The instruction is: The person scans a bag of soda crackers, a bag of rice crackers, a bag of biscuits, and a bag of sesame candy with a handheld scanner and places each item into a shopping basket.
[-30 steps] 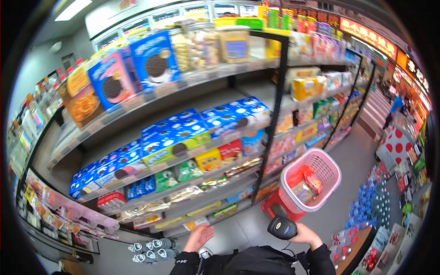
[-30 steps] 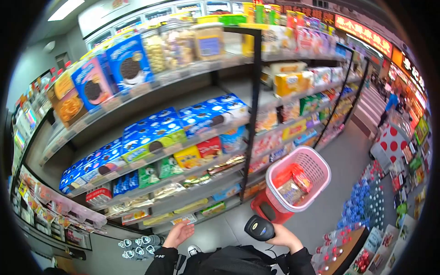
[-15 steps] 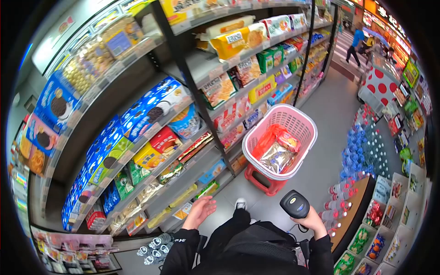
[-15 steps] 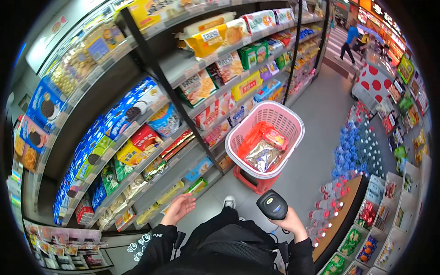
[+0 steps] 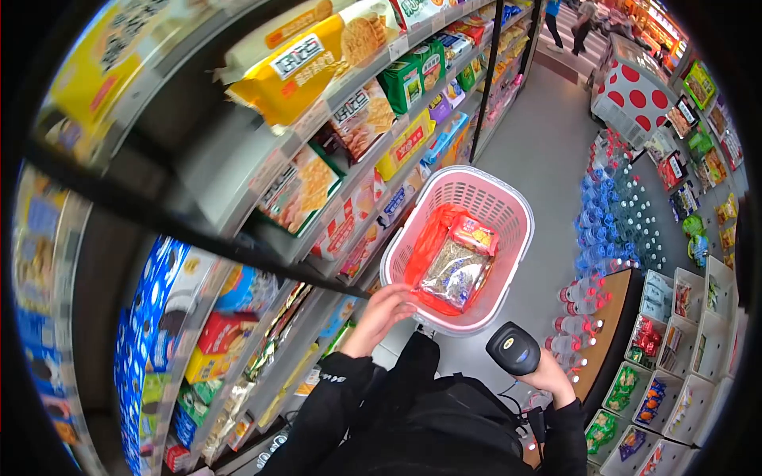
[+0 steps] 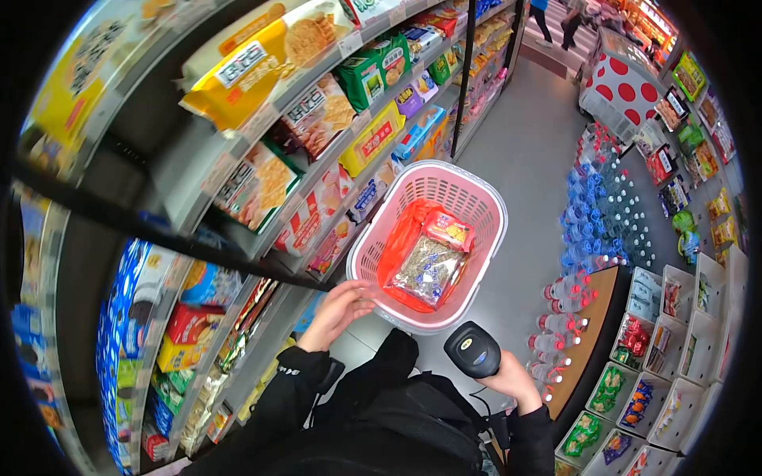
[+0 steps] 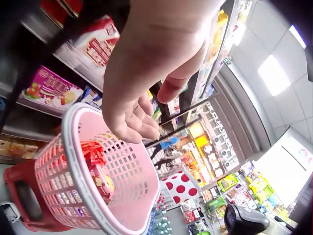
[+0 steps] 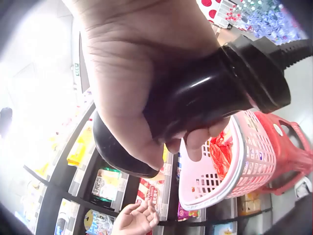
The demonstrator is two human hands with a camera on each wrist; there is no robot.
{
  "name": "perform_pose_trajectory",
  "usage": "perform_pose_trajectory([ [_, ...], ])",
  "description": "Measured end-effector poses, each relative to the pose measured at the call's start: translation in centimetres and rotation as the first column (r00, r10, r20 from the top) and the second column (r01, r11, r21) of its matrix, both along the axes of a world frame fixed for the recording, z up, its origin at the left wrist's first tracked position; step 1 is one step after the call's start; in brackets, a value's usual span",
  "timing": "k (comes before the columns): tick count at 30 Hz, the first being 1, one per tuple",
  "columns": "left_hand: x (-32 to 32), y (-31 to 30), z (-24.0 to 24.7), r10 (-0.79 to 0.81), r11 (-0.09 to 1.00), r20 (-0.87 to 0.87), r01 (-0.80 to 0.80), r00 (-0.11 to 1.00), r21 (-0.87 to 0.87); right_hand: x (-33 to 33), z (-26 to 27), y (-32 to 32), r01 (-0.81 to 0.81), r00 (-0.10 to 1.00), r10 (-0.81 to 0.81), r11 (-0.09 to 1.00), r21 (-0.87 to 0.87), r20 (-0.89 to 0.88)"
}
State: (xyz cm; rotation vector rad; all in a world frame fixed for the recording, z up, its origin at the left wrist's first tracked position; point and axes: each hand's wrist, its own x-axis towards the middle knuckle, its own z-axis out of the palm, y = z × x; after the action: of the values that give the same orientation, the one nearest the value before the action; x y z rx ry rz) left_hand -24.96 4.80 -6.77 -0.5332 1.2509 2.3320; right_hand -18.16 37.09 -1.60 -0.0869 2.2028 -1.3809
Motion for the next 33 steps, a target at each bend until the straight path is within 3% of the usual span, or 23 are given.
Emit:
perform_pose_trajectory([
  [6, -10.9, 4.5, -5.2, -0.218, 0.976, 0.026, 0.218, 0.976, -0.014, -4.0, 0.1, -1.2, 0.082, 0.996, -0.083, 0.996, 0.019, 0.037],
  [8, -14.1, 6.4, -8.2, -0.225, 0.974, 0.068, 0.225, 0.972, -0.001, -4.3, 0.1, -0.9, 0.109, 0.987, -0.114, 0.993, 0.052, 0.112],
  [12, -18.3, 9.5, -15.4, -0.196, 0.957, 0.217, 0.235, 0.956, -0.171, -3.9, -0.3, 0.0, 0.282, 0.936, -0.285, 0.958, 0.047, 0.207],
  [14, -19.6, 10.4, -21.2, -0.203, 0.863, 0.134, 0.242, 0.970, -0.443, -3.8, -0.7, 0.1, 0.332, 0.929, -0.334, 0.942, 0.042, 0.157],
  [15, -20.0, 10.8, -22.9, -0.222, 0.861, 0.147, 0.264, 0.964, -0.435, -3.7, -0.8, 0.3, 0.368, 0.914, -0.370, 0.929, 0.039, 0.169],
  [17, -21.3, 11.3, -25.1, -0.247, 0.591, -0.013, 0.140, 0.969, -0.794, -4.0, -0.7, 0.2, 0.459, 0.866, -0.460, 0.887, 0.052, 0.197],
  [18, -21.9, 11.6, -25.3, -0.259, 0.595, -0.006, 0.155, 0.966, -0.789, -3.8, -1.1, 0.4, 0.477, 0.861, -0.477, 0.878, 0.046, 0.174],
  [20, -22.9, 12.0, -25.8, -0.334, 0.394, -0.074, 0.067, 0.940, -0.917, -3.5, -1.7, 0.5, 0.562, 0.809, -0.557, 0.827, 0.031, 0.189],
  [21, -23.3, 12.1, -26.1, -0.369, 0.355, -0.061, 0.080, 0.927, -0.931, -3.4, -1.8, 0.6, 0.555, 0.802, -0.554, 0.829, 0.064, 0.223],
  [26, -24.8, 13.0, -25.5, -0.366, 0.375, 0.084, 0.229, 0.927, -0.898, -3.2, -2.5, 0.8, 0.598, 0.761, -0.599, 0.797, 0.086, 0.250],
  [29, -24.9, 13.3, -25.3, -0.383, 0.509, 0.068, 0.271, 0.921, -0.817, -3.6, -2.4, 0.7, 0.607, 0.758, -0.608, 0.790, 0.086, 0.238],
  [33, -24.1, 12.8, -27.6, -0.444, 0.448, 0.113, 0.330, 0.889, -0.831, -3.5, -2.4, 1.2, 0.582, 0.750, -0.582, 0.807, 0.104, 0.315],
])
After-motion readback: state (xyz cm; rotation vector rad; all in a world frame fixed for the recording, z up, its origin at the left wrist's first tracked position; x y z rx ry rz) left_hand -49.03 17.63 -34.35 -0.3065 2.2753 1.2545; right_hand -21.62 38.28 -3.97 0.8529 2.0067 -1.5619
